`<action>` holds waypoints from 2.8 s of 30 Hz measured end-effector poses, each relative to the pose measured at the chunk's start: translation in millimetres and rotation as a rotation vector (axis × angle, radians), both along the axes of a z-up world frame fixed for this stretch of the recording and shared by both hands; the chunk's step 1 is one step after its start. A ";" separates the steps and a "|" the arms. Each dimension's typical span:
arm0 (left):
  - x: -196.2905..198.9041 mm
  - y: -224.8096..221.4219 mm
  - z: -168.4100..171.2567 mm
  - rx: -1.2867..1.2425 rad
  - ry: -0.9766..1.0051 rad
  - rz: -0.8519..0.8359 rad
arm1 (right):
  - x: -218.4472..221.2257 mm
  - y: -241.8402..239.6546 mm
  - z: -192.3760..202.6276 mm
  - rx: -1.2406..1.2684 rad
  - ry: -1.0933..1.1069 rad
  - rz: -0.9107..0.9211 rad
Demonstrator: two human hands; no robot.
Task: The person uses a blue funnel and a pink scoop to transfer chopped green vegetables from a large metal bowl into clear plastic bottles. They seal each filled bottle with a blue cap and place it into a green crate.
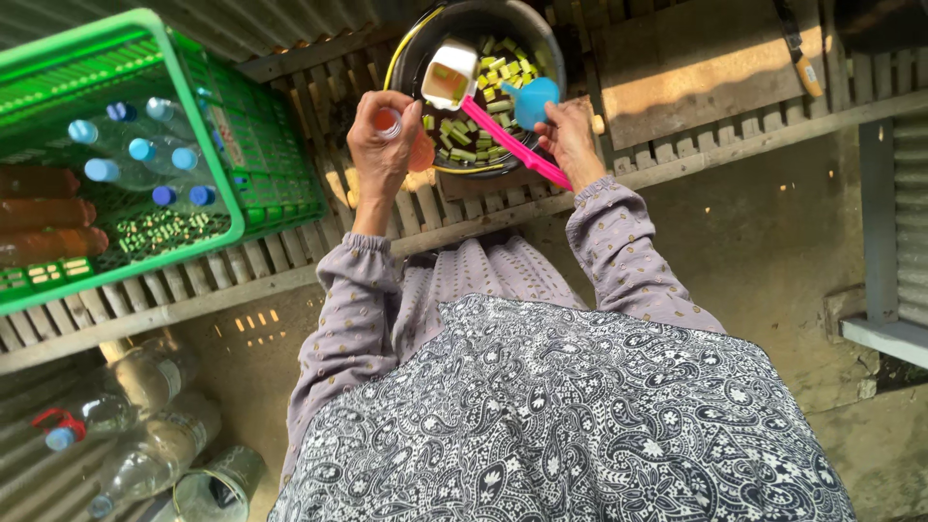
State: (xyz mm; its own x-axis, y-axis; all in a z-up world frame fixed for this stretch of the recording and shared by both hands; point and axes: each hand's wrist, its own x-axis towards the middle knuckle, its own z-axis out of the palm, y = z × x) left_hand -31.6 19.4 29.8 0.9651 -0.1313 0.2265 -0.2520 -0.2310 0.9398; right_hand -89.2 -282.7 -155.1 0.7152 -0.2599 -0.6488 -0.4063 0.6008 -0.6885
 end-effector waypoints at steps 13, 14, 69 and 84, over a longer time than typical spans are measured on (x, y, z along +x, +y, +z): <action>-9.1 17.9 -0.6 -0.047 0.102 -0.028 | -26.8 -83.8 -48.2 0.207 -0.091 -0.604; -10.6 20.1 -0.1 -0.012 0.090 -0.026 | -29.3 -83.7 -54.9 0.205 -0.088 -0.613; -11.8 5.6 11.6 0.072 0.002 -0.061 | 57.8 -77.4 40.6 -0.930 -0.285 0.090; 8.7 -26.4 -19.0 0.125 -0.167 -0.018 | 33.9 100.8 270.7 -0.917 -0.842 0.843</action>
State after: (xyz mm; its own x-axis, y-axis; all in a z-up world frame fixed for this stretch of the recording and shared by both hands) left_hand -22.9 -7.0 10.7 0.9129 -0.1853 0.3638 -0.4068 -0.3374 0.8489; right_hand -55.3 -181.9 115.6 0.9284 0.3297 0.1716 0.2911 -0.3578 -0.8873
